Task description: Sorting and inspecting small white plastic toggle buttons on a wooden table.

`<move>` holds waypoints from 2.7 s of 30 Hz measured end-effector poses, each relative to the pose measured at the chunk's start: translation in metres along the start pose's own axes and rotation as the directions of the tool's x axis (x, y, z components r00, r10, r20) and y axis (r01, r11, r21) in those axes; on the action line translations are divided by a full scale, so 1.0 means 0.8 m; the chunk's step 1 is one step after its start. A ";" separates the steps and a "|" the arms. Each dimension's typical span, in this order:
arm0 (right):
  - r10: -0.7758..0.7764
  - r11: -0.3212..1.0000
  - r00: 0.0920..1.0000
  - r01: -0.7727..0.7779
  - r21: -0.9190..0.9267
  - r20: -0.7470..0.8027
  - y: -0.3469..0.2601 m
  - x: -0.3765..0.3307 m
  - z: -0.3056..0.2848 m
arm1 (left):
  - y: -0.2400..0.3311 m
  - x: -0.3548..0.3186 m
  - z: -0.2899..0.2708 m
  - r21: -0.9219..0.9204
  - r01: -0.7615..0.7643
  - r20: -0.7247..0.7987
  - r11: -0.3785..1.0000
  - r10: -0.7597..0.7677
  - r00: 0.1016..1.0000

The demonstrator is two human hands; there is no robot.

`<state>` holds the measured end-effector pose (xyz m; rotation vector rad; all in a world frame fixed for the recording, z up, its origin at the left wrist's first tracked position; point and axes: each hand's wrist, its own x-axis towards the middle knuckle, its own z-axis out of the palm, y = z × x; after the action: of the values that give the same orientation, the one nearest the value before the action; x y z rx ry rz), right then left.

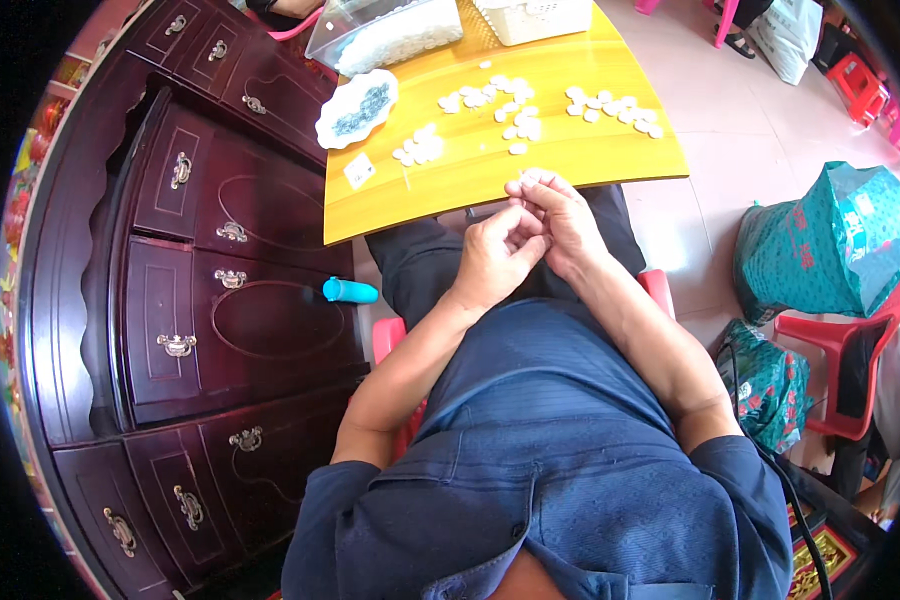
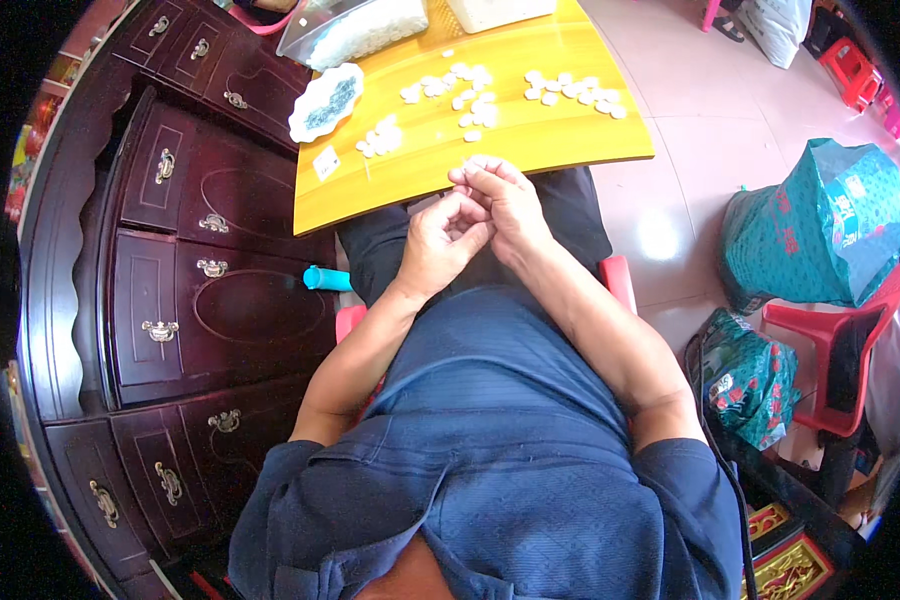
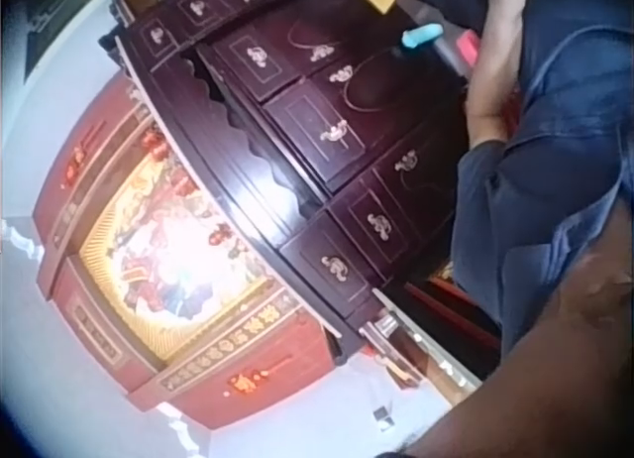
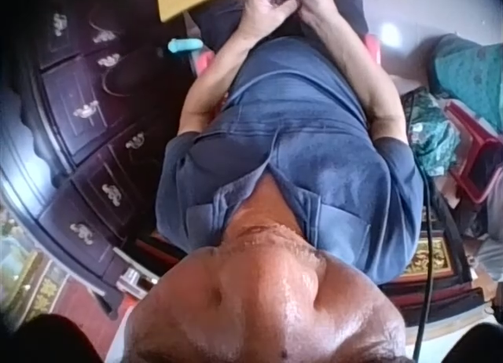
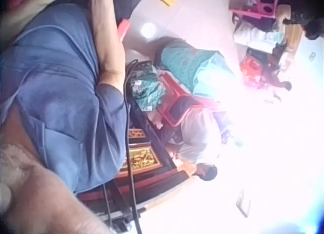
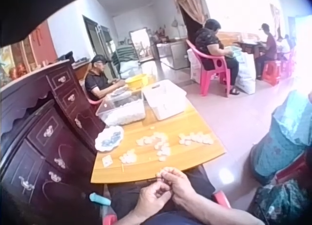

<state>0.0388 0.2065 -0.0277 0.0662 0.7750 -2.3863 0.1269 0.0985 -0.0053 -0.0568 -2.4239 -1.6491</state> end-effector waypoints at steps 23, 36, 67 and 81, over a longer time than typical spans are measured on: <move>0.021 0.881 0.949 0.131 -0.455 0.314 0.006 -0.022 0.019 | 0.008 -0.004 -0.099 0.033 0.027 -0.137 0.999 -0.022 0.990; 0.028 0.849 0.952 0.138 -0.511 0.305 0.008 -0.020 0.016 | 0.007 -0.002 -0.101 0.074 -0.008 -0.096 0.997 0.015 0.995; 0.128 0.801 0.956 0.057 -0.596 0.264 0.002 -0.020 0.016 | 0.020 0.010 -0.104 0.168 -0.051 0.043 0.984 0.044 0.998; 0.066 0.917 0.989 -0.009 -0.399 0.129 0.012 -0.019 0.017 | 0.033 0.008 -0.064 0.733 -0.217 -0.094 0.645 0.411 0.907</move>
<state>0.0585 0.2010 -0.0179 -0.2503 1.1622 -2.1240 0.1322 0.0607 0.0378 -0.1327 -2.4806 -0.4541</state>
